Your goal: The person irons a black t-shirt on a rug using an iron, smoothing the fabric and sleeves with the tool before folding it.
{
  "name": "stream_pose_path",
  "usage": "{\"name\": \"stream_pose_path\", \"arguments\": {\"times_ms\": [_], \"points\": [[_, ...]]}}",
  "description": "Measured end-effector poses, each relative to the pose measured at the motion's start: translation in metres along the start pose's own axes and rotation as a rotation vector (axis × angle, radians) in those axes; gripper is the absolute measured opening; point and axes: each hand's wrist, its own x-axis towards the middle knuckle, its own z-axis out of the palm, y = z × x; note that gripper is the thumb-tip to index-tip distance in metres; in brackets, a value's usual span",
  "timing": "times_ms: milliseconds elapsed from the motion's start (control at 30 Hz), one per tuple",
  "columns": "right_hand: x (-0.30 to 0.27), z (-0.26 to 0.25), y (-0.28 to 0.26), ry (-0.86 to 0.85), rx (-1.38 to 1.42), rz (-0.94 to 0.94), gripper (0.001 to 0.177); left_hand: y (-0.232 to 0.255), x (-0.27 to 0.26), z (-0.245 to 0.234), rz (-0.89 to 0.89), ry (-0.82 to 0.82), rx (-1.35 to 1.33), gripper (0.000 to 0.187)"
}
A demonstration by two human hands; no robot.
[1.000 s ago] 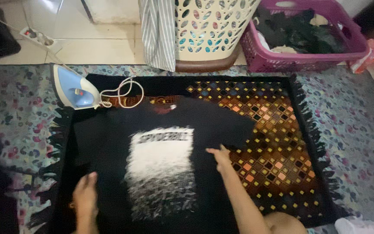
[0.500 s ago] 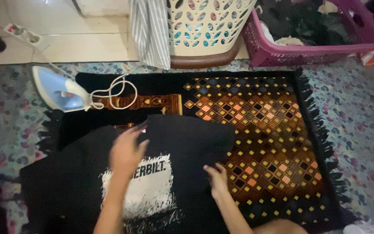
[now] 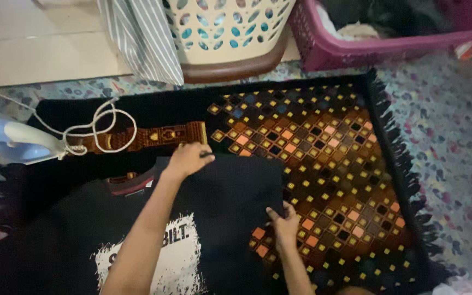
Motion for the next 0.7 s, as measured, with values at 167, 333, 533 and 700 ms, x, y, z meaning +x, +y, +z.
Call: {"name": "stream_pose_path", "arguments": {"times_ms": [167,333,533,700], "points": [[0.025,0.002,-0.023,-0.073,-0.063,-0.233,0.05,-0.01,-0.015,-0.037,-0.017,0.142,-0.072,0.033],[0.04,0.041,-0.023,-0.079,-0.173,-0.146,0.033,-0.023,-0.008,-0.019,0.018,0.44,0.191,0.029],[0.06,0.055,-0.015,0.266,-0.842,-0.776,0.039,-0.002,-0.002,0.056,0.236,0.5,0.319,0.033],[0.068,0.04,-0.026,-0.16,-0.547,-0.382,0.045,0.004,-0.007,0.097,0.364,0.352,0.117,0.065]]}}
